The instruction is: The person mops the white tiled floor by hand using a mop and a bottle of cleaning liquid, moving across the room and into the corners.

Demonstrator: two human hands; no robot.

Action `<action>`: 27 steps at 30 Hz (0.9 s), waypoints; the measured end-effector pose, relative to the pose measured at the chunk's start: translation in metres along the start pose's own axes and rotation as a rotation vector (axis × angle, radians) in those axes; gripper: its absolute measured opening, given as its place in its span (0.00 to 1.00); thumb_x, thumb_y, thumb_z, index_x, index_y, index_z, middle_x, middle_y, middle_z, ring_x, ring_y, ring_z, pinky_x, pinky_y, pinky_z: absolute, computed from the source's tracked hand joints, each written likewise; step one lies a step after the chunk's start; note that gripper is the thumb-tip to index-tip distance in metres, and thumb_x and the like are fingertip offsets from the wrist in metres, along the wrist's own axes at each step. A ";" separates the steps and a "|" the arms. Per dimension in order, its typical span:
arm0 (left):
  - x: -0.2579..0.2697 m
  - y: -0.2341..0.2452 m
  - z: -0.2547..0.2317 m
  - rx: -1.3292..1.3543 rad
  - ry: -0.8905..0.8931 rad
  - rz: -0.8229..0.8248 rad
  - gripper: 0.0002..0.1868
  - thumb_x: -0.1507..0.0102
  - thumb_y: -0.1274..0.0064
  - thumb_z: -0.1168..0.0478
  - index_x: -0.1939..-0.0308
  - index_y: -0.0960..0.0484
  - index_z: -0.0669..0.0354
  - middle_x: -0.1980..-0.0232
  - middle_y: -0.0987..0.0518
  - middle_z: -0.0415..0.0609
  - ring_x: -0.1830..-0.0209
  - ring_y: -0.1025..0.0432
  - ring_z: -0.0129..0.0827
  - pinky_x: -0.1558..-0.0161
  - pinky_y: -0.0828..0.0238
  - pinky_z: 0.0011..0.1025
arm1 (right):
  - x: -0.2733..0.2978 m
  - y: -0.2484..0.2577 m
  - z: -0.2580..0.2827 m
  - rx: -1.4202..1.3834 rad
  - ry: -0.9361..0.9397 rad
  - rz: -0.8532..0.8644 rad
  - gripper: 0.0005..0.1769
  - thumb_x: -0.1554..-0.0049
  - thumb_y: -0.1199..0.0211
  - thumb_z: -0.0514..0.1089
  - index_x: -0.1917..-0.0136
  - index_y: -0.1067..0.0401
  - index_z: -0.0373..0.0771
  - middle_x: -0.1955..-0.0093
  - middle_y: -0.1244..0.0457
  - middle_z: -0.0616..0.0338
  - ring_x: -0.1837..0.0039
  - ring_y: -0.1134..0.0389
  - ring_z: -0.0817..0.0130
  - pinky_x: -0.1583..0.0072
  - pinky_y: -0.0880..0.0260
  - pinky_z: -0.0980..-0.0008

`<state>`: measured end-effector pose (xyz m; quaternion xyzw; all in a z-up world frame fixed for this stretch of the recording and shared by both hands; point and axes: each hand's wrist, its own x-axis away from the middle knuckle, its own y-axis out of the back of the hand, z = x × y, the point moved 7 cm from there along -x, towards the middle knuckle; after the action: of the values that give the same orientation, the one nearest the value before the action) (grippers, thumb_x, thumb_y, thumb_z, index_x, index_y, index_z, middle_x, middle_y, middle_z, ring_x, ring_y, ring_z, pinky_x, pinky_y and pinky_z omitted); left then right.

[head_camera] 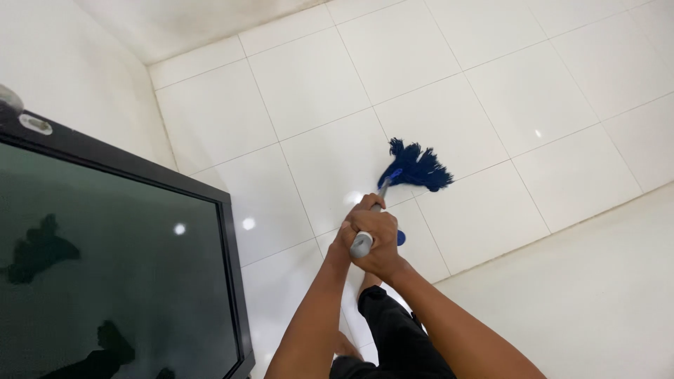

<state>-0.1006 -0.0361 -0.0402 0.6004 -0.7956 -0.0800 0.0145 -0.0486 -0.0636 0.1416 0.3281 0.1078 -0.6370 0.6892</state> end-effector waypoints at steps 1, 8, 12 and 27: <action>0.011 0.009 -0.004 -0.026 -0.033 -0.036 0.13 0.36 0.48 0.61 0.48 0.29 0.55 0.58 0.27 0.43 0.59 0.29 0.32 0.55 0.30 0.32 | 0.004 -0.006 0.010 -0.017 0.002 0.012 0.17 0.50 0.39 0.30 0.72 0.44 0.39 0.74 0.47 0.59 0.73 0.44 0.67 0.67 0.45 0.68; 0.131 0.082 -0.034 -0.346 -0.021 -0.219 0.18 0.43 0.45 0.58 0.51 0.29 0.56 0.55 0.27 0.51 0.56 0.27 0.47 0.57 0.29 0.38 | 0.060 -0.064 0.081 -0.176 -0.019 0.107 0.19 0.51 0.38 0.31 0.73 0.46 0.38 0.76 0.49 0.58 0.74 0.47 0.66 0.67 0.48 0.67; 0.203 0.098 -0.046 -0.456 0.048 -0.266 0.23 0.46 0.42 0.55 0.50 0.29 0.56 0.54 0.27 0.53 0.54 0.28 0.50 0.54 0.29 0.40 | 0.103 -0.084 0.113 -0.255 -0.055 0.156 0.20 0.51 0.38 0.31 0.74 0.48 0.37 0.76 0.50 0.57 0.75 0.49 0.66 0.68 0.50 0.67; 0.291 0.037 -0.008 -0.832 0.128 -0.233 0.24 0.54 0.32 0.54 0.64 0.28 0.63 0.49 0.41 0.56 0.46 0.45 0.50 0.45 0.37 0.43 | 0.189 -0.060 0.115 -0.385 -0.255 0.530 0.17 0.52 0.40 0.32 0.73 0.48 0.37 0.76 0.52 0.59 0.71 0.54 0.73 0.67 0.49 0.68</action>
<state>-0.2165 -0.3059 -0.0480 0.6330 -0.6199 -0.3574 0.2955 -0.1056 -0.2823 0.1035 0.1265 0.0500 -0.4398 0.8877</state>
